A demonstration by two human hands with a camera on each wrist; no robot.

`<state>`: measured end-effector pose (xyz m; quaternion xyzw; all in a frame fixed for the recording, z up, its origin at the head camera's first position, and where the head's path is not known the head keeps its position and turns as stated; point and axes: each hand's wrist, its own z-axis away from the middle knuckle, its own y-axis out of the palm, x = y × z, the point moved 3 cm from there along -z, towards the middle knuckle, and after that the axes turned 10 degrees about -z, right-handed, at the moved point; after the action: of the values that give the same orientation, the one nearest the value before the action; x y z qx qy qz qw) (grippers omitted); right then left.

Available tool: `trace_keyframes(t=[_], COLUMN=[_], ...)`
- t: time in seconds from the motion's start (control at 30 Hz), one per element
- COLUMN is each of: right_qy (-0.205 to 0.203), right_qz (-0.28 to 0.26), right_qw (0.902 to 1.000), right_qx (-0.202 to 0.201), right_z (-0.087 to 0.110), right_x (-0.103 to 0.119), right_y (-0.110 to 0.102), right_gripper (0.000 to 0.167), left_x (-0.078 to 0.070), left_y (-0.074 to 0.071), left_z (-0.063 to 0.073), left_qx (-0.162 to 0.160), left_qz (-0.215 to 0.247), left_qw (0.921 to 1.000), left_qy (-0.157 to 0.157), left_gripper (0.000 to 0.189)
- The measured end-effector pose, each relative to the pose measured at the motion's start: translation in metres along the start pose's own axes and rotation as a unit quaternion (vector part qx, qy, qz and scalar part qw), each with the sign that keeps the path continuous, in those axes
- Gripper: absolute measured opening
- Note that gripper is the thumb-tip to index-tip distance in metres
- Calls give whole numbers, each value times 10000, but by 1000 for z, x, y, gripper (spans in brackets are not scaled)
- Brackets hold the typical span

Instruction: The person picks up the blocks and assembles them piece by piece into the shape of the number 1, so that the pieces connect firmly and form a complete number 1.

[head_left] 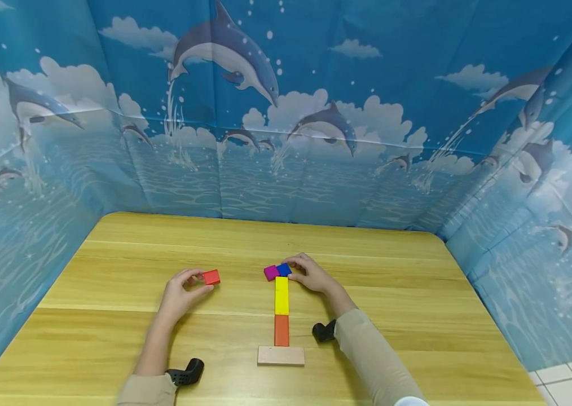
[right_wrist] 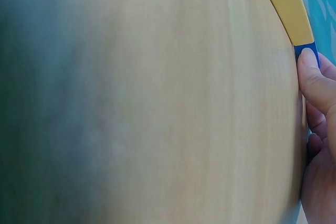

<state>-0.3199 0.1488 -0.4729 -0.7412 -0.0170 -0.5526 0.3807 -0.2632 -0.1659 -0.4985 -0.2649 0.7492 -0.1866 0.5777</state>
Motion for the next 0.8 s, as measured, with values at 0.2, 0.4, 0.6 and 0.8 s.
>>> trace_keyframes(t=[0.2, 0.4, 0.6, 0.8], right_qy=[-12, -7, -69, -146], right_qz=[8, -2, -7, -31], right_qw=[10000, 10000, 10000, 9999], right_qx=[39, 45, 40, 35], right_z=[2, 2, 2, 2], right_x=[8, 6, 5, 5], right_y=[-1, -1, -2, -2], right_gripper=[31, 32, 32, 32], left_x=[-12, -18, -23, -28], left_y=[17, 32, 47, 58], left_z=[-4, -7, -10, -14], left_qx=[39, 176, 244, 259], left_qz=[94, 306, 394, 397], left_qw=[9998, 9994, 9989, 9988], left_qy=[168, 20, 61, 142], left_gripper=[36, 37, 35, 35])
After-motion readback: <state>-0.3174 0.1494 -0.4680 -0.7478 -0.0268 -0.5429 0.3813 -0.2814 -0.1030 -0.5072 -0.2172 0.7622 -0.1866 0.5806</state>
